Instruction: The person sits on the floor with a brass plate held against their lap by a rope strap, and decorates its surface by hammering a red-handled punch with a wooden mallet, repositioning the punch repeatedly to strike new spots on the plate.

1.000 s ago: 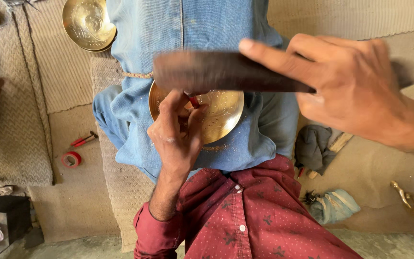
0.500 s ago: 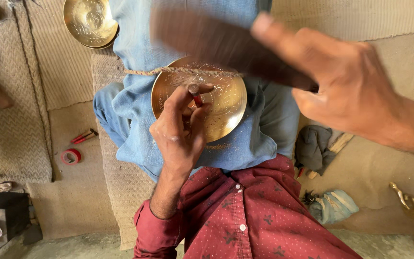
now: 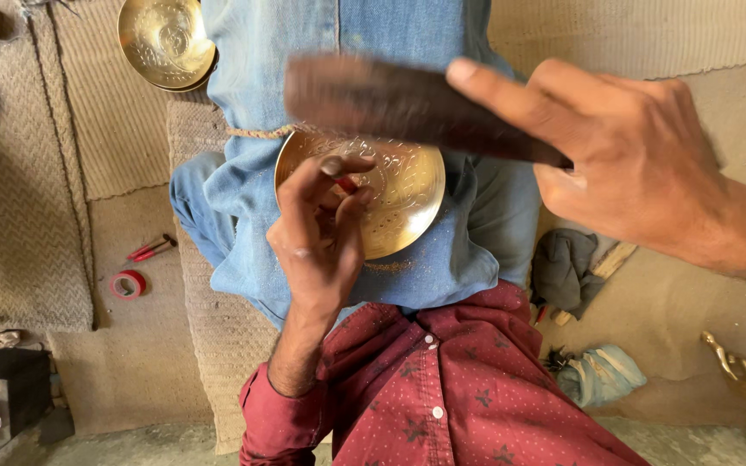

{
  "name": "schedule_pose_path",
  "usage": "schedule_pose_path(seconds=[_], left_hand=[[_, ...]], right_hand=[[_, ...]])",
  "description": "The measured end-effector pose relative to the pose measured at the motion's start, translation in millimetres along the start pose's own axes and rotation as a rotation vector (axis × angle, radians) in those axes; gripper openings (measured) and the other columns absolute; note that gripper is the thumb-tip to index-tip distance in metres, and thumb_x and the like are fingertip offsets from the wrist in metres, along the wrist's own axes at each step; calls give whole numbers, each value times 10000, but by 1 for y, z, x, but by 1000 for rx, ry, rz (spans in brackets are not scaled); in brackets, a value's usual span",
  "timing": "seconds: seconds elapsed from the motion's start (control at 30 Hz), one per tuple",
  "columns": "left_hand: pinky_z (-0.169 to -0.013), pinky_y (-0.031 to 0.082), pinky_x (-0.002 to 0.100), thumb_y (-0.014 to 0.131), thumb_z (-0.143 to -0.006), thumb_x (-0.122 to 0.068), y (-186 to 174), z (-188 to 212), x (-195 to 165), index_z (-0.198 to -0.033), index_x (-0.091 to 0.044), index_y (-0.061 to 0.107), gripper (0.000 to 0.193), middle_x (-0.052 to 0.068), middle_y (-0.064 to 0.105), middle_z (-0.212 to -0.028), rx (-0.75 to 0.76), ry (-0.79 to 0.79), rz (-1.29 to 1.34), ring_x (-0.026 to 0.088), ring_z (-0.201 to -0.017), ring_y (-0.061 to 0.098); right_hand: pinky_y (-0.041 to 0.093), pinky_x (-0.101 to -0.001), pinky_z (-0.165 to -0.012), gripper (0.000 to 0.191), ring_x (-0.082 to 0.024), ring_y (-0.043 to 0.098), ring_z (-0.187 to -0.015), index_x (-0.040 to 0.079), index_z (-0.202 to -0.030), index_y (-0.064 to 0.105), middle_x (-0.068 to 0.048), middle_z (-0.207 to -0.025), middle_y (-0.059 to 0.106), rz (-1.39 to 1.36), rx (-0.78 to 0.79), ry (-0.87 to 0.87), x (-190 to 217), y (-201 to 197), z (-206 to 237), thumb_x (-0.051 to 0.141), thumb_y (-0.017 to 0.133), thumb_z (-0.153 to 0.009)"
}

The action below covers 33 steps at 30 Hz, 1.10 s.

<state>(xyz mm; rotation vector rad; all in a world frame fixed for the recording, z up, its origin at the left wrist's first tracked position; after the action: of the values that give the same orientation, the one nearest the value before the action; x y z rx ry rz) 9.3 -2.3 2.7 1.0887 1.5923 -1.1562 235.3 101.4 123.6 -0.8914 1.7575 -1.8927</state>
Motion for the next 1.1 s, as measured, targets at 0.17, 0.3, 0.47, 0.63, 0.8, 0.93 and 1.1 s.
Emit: schedule_pose_path(seconds=[0.17,0.3,0.47,0.63,0.8,0.93,1.1], left_hand=[[-657,577,205,712,-976,141,0,0,-1,-1340,-12,477,459,126,745,-1224,-8,12,-64,106,-796,742],[-676,560,218,732,-941,130,1,1,-1,-1310,-5,486,464,118,758,-1176,-16,-6,-122,84,-797,719],[-773,602,218,667,-1037,141,-2,-2,-4,-1364,-37,452,430,118,714,-1235,-10,-104,254,69,-912,697],[-917,635,318,717,-998,94,-4,-25,-4,-1348,-19,497,429,144,730,-1231,370,-50,251,192,-1103,753],[-834,645,293,767,-949,7,8,-59,4,-1328,-27,531,448,92,778,-1186,739,129,217,208,-1072,785],[-847,612,291,668,-949,74,8,-72,3,-1337,-46,543,425,59,787,-1180,929,209,266,192,-1069,801],[-751,631,293,709,-946,27,10,-79,2,-1313,-41,538,410,40,789,-1155,983,185,196,166,-961,809]], right_hand=[[498,-452,-568,860,-328,578,-653,170,-1527,467,-121,-922,617,-106,-113,14,-2,-10,0,-66,728,-742],[515,-432,-616,835,-309,600,-703,209,-1561,502,-89,-923,607,-53,-100,-78,-1,-9,1,-98,697,-810],[509,-430,-524,837,-279,621,-591,189,-1504,543,-76,-803,622,-30,-19,27,-6,23,19,-82,729,-734],[562,-427,-733,688,-346,706,-870,-44,-1376,502,-242,-1031,674,-377,-379,221,-3,92,85,-45,775,-745],[514,-296,-740,264,-166,619,-780,7,-1061,569,-86,-925,650,-850,-553,592,23,184,152,-51,816,-988],[533,-277,-718,469,-148,614,-750,4,-1281,456,-74,-920,633,-976,-564,754,28,193,189,-28,797,-961],[579,-252,-701,664,-127,661,-739,18,-1480,349,-55,-925,641,-1037,-611,750,26,158,210,13,763,-960]])
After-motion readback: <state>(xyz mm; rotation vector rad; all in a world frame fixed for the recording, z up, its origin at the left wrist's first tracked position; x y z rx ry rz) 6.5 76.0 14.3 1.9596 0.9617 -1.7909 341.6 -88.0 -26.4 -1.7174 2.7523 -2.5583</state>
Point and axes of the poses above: each hand's wrist, its own z-axis away from the middle knuckle, its own y-axis out of the palm, x = y × z, the point moved 1 cm from there along -z, towards the middle knuckle
